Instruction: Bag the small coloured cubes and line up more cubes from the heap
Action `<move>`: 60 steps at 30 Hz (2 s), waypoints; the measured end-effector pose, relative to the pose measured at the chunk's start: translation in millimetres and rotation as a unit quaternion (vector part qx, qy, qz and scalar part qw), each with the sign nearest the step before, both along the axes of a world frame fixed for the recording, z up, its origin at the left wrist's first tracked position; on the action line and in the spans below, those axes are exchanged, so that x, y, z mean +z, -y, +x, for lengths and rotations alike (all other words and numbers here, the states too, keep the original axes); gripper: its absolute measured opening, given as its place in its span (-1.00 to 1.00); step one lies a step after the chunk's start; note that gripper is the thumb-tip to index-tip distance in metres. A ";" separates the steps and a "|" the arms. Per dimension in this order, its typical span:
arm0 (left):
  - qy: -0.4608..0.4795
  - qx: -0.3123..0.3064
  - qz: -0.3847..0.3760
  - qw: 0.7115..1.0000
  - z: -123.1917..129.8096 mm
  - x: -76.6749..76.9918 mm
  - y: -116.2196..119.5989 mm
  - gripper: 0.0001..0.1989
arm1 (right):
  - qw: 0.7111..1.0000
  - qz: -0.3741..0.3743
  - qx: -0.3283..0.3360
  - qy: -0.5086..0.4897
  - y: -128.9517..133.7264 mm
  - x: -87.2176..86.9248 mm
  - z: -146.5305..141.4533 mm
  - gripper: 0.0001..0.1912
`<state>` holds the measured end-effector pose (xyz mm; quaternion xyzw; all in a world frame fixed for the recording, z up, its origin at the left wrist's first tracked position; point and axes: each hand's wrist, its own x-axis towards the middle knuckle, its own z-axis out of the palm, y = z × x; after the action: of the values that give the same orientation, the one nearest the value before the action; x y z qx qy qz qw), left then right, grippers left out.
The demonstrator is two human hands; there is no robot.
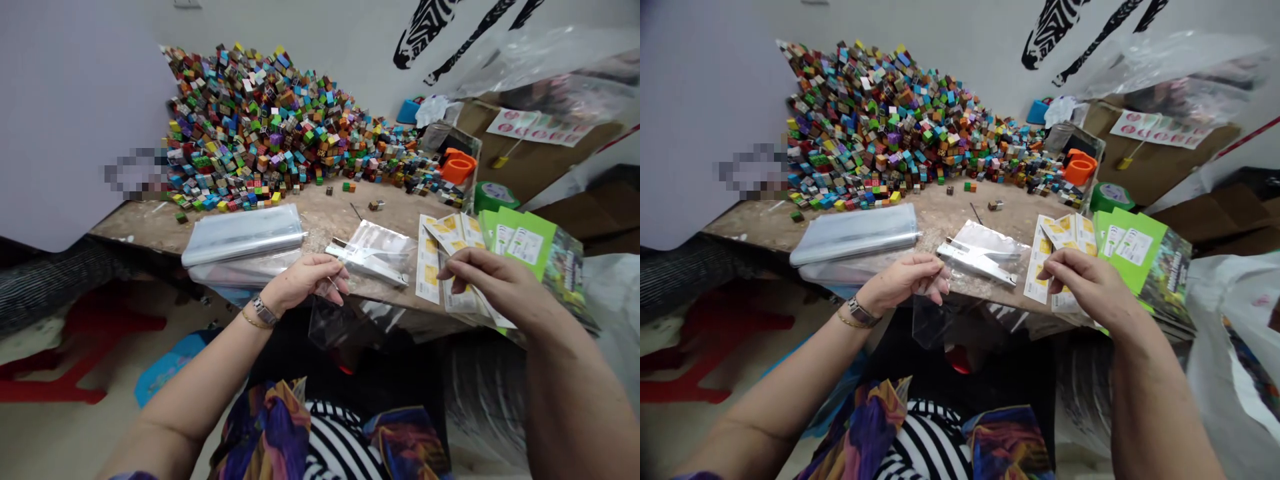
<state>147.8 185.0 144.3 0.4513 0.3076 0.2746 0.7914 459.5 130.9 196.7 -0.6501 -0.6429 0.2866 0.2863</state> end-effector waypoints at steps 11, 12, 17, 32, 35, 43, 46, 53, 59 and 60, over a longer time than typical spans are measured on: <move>0.033 0.035 -0.012 0.999 13.2 3.8 4.2 -0.64 | 0.971 0.139 -0.051 0.186 -18.9 -13.4 4.7 -0.71; 0.037 0.037 -0.019 0.998 13.9 2.9 5.0 -0.64 | 0.960 0.180 -0.050 0.209 -18.5 -15.4 2.1 -0.74; 0.047 0.022 -0.041 0.998 19.3 2.1 12.6 -0.58 | 0.932 0.308 0.069 0.178 1.1 -6.2 -39.8 -0.87; 0.023 0.022 -0.035 0.999 32.1 15.3 27.1 -0.74 | 0.857 0.304 0.293 0.295 8.8 2.9 -102.2 -0.88; 0.007 0.023 -0.026 0.999 31.2 12.3 24.2 -0.71 | 0.844 0.320 0.297 0.312 8.4 3.0 -102.7 -0.91; 0.017 0.010 -0.019 1.000 26.4 13.8 20.9 -0.74 | 0.838 0.349 0.307 0.285 10.6 0.6 -99.9 -0.84; 0.034 0.020 -0.013 0.999 28.0 11.0 22.8 -0.77 | 0.838 0.351 0.312 0.279 11.0 -1.6 -98.8 -0.83; 0.047 0.022 -0.032 0.998 32.4 6.4 25.0 -0.70 | 0.834 0.313 0.329 0.312 12.0 -0.5 -103.1 -0.80; 0.046 0.034 -0.009 0.998 30.3 6.0 24.1 -0.75 | 0.827 0.349 0.317 0.306 13.6 -1.2 -105.2 -0.73; 0.049 0.035 -0.004 0.998 30.4 4.7 24.3 -0.76 | 0.825 0.351 0.319 0.306 13.7 -1.8 -105.3 -0.73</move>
<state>178.2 160.7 149.0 0.4232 0.2852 0.3223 0.7973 354.1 117.2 194.9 -0.3183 -0.9264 -0.0964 0.1766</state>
